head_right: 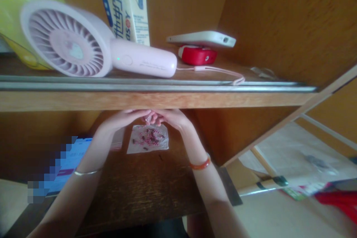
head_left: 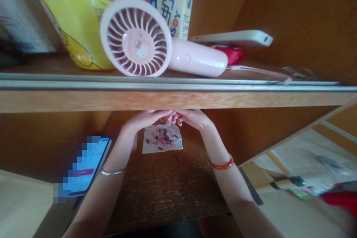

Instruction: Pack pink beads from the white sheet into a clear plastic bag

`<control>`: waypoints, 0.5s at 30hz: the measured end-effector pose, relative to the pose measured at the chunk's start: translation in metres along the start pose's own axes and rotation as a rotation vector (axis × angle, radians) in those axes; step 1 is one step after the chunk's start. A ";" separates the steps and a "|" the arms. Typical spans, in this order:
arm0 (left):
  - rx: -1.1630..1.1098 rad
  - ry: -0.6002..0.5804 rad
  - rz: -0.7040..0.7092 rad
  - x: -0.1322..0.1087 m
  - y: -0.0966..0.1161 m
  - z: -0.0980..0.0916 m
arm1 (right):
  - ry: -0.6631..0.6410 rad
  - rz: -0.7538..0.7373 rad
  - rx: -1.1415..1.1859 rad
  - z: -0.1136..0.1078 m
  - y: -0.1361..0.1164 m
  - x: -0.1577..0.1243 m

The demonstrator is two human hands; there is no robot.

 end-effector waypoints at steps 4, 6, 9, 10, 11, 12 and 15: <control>0.037 0.075 0.032 -0.004 0.006 -0.008 | -0.031 -0.038 0.043 0.010 -0.010 0.000; 0.050 0.141 0.032 -0.004 0.005 -0.012 | -0.017 -0.062 0.060 0.014 -0.017 -0.001; -0.082 0.189 -0.008 0.000 -0.003 -0.010 | 0.026 -0.122 0.087 0.016 -0.028 -0.002; -0.147 0.185 -0.015 0.003 -0.005 -0.007 | 0.040 -0.136 0.089 0.016 -0.030 -0.002; -0.199 0.185 -0.021 0.006 -0.007 -0.005 | 0.057 -0.143 0.084 0.015 -0.032 -0.002; -0.233 0.200 -0.027 0.008 -0.009 -0.005 | 0.076 -0.143 0.072 0.014 -0.032 -0.003; -0.225 0.287 -0.030 0.010 -0.011 -0.018 | 0.115 -0.128 0.017 0.008 -0.027 -0.002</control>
Point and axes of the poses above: each hand's wrist, its own x-axis towards the middle knuckle, its own z-axis out of the palm, y = z × x, the point moved 10 cm from there along x, towards the middle knuckle, and after that the axes turned 3 degrees about -z, right-handed, at the moved point
